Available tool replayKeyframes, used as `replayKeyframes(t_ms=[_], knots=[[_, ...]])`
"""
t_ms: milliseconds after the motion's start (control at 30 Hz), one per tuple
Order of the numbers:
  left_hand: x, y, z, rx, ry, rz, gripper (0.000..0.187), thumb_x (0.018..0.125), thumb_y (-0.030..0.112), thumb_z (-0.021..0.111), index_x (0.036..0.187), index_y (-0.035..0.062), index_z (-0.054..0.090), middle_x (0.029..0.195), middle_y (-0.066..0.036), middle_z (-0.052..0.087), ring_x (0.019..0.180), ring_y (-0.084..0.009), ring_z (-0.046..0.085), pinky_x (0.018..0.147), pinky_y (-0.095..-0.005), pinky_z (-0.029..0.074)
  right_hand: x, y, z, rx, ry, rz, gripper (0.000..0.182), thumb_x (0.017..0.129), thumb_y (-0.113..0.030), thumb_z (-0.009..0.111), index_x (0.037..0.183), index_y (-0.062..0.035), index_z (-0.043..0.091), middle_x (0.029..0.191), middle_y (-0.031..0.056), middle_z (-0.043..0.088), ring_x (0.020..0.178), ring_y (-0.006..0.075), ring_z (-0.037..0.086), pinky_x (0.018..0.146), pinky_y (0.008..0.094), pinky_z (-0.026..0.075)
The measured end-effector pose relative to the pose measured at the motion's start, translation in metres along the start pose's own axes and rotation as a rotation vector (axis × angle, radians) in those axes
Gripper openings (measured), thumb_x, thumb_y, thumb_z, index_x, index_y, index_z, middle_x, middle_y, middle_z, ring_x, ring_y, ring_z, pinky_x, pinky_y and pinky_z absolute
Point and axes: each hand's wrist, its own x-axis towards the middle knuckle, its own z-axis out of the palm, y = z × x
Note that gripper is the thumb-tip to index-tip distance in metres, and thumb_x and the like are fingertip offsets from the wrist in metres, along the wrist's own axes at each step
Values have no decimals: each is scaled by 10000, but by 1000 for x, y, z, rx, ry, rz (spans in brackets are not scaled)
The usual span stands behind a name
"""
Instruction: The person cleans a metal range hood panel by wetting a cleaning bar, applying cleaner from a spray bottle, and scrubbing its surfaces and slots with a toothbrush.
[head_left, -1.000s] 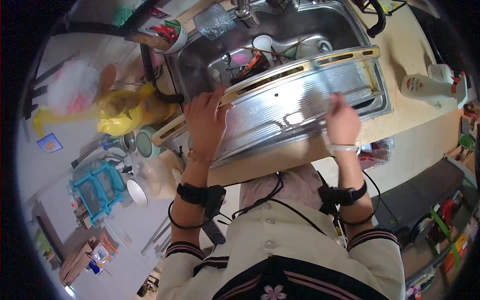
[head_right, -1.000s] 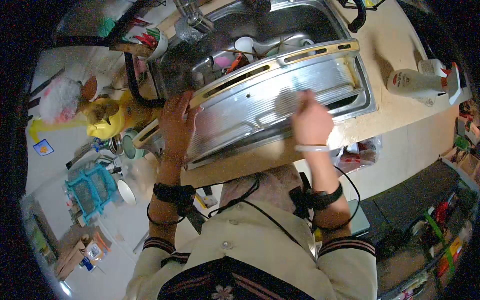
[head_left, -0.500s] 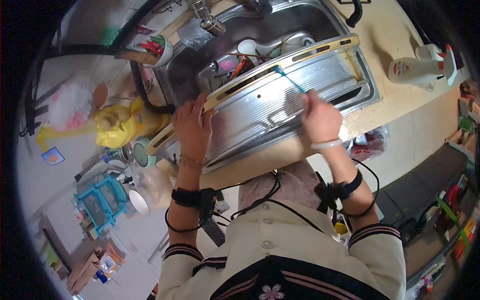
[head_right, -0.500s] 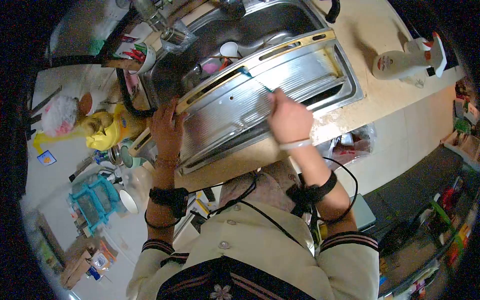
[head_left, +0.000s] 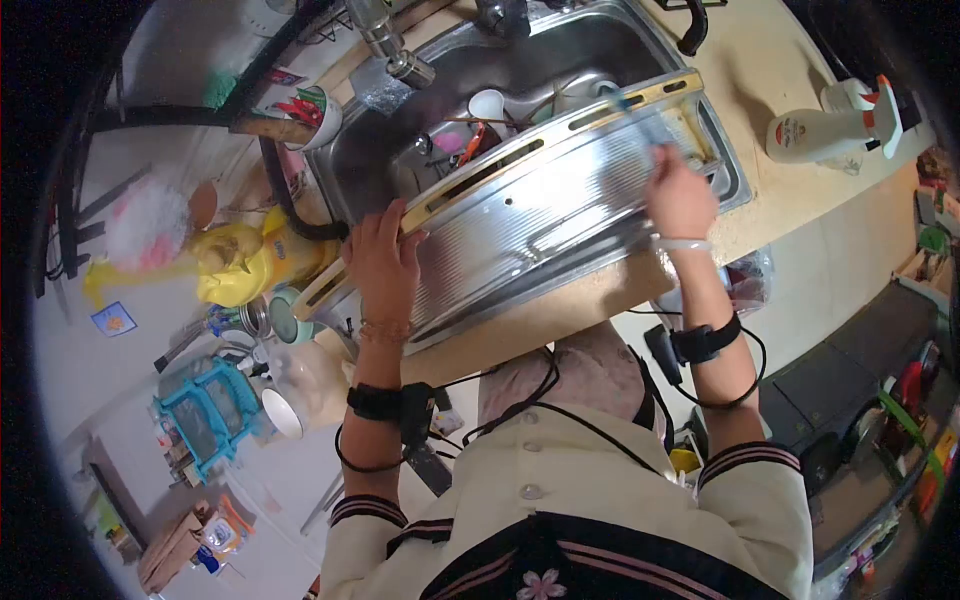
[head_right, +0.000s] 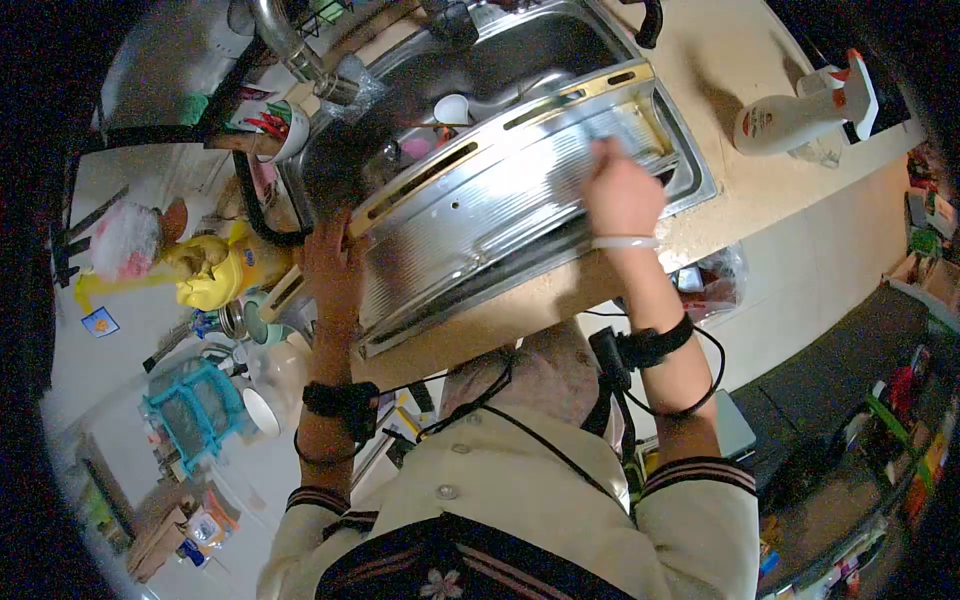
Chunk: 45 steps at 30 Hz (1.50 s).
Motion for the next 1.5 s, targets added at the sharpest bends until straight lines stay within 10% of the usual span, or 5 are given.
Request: replayKeyframes(t_ms=[167, 333, 633, 867, 1500], knots=[[1, -1, 1, 22, 30, 22, 426, 699, 259, 676, 1092, 149, 555, 869, -27, 543, 862, -240, 514, 773, -397, 361, -25, -26, 3, 56, -107, -186, 250, 895, -342, 436, 852, -126, 555, 569, 173, 570, 552, 370, 581, 492, 469, 452], [0, -1, -2, 29, 9, -11, 431, 693, 263, 678, 1088, 143, 555, 863, -27, 547, 845, -238, 521, 770, -397, 364, 30, 18, -2, 49, 34, 162, 321, 912, -364, 379, 881, -111, 574, 619, 206, 585, 639, 399, 592, 555, 491, 470], [1, -14, -6, -133, -4, 37, 430, 673, 296, 696, 1063, 155, 581, 854, -23, 569, 820, -221, 534, 780, -385, 361, 4, -12, 1, 26, -35, -26, 329, 915, -364, 373, 919, -141, 614, 656, 158, 611, 588, 369, 591, 495, 454, 456], [-5, -16, -11, -58, 66, 15, 438, 696, 317, 670, 1112, 212, 582, 896, 21, 598, 836, -191, 533, 804, -371, 354, -61, -105, 9, 242, -263, -602, 283, 868, -384, 483, 855, -141, 626, 653, 116, 603, 583, 318, 583, 508, 405, 454], [-8, -34, 8, -166, 240, -48, 339, 715, 318, 634, 1040, 222, 617, 829, 27, 565, 795, -188, 483, 770, -357, 324, 26, -69, 0, -70, -329, -636, 270, 864, -359, 522, 888, -119, 644, 721, 154, 609, 689, 325, 609, 571, 383, 459]])
